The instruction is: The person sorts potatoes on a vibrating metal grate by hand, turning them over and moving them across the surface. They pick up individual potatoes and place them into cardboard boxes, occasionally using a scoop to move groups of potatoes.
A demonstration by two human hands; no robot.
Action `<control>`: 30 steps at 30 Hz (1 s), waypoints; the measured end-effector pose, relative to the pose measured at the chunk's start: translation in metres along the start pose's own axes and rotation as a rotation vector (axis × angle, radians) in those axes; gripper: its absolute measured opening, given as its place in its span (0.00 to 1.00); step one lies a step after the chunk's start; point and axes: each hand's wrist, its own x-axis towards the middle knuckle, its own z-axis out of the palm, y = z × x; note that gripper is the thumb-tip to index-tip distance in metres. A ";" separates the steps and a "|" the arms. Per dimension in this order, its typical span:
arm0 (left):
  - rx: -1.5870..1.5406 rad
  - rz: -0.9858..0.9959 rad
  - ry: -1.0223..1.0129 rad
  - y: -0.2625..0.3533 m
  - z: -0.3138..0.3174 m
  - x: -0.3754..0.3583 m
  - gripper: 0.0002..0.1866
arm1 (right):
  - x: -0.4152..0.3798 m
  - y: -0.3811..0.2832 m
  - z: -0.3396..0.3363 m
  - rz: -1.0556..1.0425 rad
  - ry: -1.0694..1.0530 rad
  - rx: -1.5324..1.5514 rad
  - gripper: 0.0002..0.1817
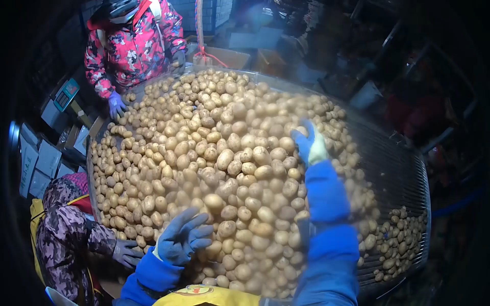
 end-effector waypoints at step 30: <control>-0.806 0.798 0.986 0.047 -0.042 -0.275 0.30 | -0.263 -0.112 0.145 0.141 -0.571 0.358 0.19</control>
